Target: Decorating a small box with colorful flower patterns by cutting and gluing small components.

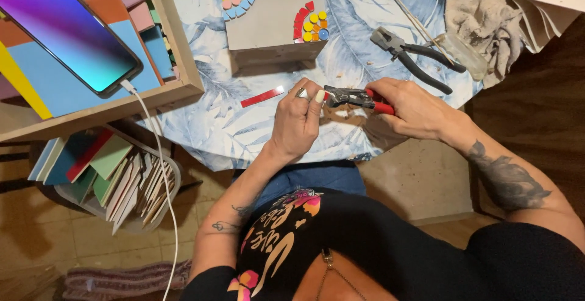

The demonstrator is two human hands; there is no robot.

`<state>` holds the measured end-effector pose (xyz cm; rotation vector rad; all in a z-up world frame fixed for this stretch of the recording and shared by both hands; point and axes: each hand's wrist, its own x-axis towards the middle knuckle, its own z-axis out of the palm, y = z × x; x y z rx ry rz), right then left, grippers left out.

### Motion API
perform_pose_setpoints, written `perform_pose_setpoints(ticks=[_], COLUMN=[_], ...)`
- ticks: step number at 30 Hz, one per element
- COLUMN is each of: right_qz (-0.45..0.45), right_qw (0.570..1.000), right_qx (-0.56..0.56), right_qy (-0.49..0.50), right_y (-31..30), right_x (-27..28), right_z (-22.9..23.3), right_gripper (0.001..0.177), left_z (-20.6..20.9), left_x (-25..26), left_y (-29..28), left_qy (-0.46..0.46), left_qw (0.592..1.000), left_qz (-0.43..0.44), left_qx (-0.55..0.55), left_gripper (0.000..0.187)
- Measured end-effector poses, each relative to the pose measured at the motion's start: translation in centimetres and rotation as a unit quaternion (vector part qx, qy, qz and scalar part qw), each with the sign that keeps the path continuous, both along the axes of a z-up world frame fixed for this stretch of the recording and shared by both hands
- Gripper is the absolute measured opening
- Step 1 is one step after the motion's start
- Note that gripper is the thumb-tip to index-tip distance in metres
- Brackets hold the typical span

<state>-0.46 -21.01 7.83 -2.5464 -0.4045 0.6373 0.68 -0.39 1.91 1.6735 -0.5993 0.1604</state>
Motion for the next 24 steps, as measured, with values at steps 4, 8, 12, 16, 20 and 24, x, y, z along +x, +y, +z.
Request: perform_pose_setpoints(ticks=[4,8,12,16,20,24], right_qz=[-0.009,-0.019,-0.031,-0.035,-0.026,-0.019], right_qw=[1.000,1.000,0.999,0.999,1.000,1.000], right_qx=[-0.001,-0.006,-0.012,-0.015,-0.007,0.011], right_qy=[0.005,0.014,0.018,0.023,0.013,0.002], right_y=[-0.1,-0.4,-0.6,-0.5,-0.7,-1.0], right_x=[-0.1,-0.2,-0.5,-0.5,-0.4,-0.3], right_z=[-0.6,-1.3,-1.8,-1.8,-2.1,-2.8], right_gripper=[0.038,0.036,0.033,0.032,0.028,0.028], left_z=[0.0,0.1,-0.2,-0.5,-0.9,-1.0], left_x=[-0.2,-0.4,-0.6,-0.7,-0.7,-0.7], left_y=[0.2,0.2,-0.1,-0.1,-0.1,-0.1], left_qy=[0.003,0.003,0.003,0.005,0.001,0.004], left_qw=[1.000,1.000,1.000,1.000,1.000,1.000], left_qz=[-0.002,0.001,0.008,0.007,0.010,0.011], left_qx=[0.006,0.021,0.024,0.024,0.028,0.024], left_gripper=[0.025,0.026,0.027,0.027,0.027,0.027])
